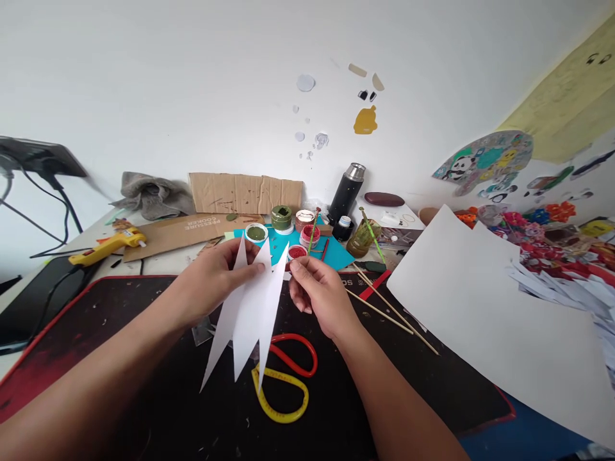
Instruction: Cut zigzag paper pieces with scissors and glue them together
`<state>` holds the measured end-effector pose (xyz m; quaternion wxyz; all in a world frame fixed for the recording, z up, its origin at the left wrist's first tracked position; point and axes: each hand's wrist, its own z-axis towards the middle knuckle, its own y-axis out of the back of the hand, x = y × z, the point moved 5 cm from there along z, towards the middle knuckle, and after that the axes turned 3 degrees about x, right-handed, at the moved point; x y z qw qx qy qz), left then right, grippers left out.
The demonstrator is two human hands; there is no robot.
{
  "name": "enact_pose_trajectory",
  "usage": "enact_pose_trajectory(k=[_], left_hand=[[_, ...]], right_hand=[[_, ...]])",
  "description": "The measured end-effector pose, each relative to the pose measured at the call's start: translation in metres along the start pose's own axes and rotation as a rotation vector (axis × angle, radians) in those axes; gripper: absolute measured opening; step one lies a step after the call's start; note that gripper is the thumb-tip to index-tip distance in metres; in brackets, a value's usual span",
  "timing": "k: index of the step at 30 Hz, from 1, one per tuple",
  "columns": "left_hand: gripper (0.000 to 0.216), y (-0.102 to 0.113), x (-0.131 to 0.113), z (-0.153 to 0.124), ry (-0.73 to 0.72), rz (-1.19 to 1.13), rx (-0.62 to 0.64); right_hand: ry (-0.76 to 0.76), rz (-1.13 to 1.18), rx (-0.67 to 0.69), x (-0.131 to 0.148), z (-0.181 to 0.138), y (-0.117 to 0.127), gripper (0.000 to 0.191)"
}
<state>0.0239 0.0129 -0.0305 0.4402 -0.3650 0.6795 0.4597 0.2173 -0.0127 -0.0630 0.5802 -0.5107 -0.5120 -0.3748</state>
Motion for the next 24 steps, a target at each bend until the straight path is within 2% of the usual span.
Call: enact_pose_trajectory(k=[4,10,12,17,24], left_hand=[[0.047,-0.006,0.002,0.001,-0.020,0.003,0.030],[0.036,-0.005,-0.004,-0.001,-0.071,0.168,-0.025],[0.035,-0.005,-0.005,-0.002,-0.066,0.176,0.007],[0.040,-0.013,-0.002,-0.003,0.042,0.036,0.148],[0.047,-0.025,-0.002,-0.008,0.211,-0.177,0.258]], right_hand=[[-0.007,-0.024,0.019,0.000,-0.001,-0.002,0.044],[-0.010,-0.023,0.028,0.000,-0.002,-0.003,0.043],[-0.003,-0.007,0.006,0.001,-0.002,-0.002,0.043],[0.021,0.038,-0.029,0.003,0.000,0.002,0.046],[0.022,0.110,-0.019,0.006,0.000,0.001,0.042]])
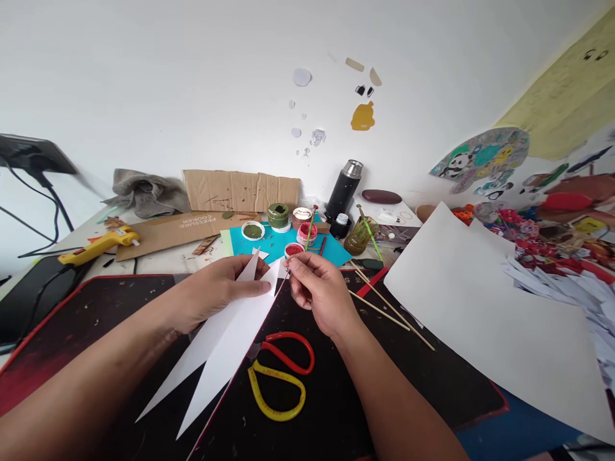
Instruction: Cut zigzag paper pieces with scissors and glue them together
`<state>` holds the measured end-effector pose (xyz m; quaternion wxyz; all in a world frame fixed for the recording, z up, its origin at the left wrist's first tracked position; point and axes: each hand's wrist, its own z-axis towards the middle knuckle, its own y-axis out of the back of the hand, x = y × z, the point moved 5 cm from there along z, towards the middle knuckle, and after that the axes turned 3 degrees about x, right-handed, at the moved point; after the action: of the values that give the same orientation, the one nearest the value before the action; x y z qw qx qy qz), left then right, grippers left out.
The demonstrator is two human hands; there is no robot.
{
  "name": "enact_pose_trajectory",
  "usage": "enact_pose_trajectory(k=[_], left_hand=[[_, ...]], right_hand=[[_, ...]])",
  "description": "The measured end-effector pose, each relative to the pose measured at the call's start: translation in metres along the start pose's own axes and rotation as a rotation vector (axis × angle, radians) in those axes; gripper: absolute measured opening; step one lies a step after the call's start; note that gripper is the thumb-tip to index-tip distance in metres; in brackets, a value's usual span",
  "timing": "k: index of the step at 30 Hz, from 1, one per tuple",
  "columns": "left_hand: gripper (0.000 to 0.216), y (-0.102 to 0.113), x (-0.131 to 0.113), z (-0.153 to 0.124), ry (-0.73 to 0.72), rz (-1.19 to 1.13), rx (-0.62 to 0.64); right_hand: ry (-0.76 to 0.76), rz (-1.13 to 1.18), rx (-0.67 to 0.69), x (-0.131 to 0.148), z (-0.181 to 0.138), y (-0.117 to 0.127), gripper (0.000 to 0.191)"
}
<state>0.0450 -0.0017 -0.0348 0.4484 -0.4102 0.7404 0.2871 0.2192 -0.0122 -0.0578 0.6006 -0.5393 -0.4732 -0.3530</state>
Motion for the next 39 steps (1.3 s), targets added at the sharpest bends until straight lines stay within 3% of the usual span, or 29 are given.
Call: enact_pose_trajectory(k=[12,16,20,25,33,39], left_hand=[[0.043,-0.015,0.013,0.001,0.075,-0.241,0.184],[0.046,-0.010,0.012,0.001,0.072,-0.210,0.109],[0.044,0.003,0.004,0.000,-0.018,-0.222,-0.071],[0.051,0.015,-0.003,-0.004,-0.133,-0.199,-0.207],[0.050,0.016,-0.002,-0.001,-0.235,0.073,-0.198],[0.048,0.018,-0.004,-0.003,-0.268,0.173,-0.258]], right_hand=[[0.037,0.063,-0.092,0.000,0.001,0.004,0.039],[0.058,0.103,-0.137,0.001,0.001,0.008,0.040],[0.079,0.165,-0.196,0.003,0.002,0.012,0.045],[0.020,0.134,-0.113,-0.002,0.002,0.005,0.047],[-0.023,0.055,0.000,-0.007,0.000,-0.002,0.044],[-0.028,0.043,0.050,-0.008,-0.001,-0.004,0.041]])
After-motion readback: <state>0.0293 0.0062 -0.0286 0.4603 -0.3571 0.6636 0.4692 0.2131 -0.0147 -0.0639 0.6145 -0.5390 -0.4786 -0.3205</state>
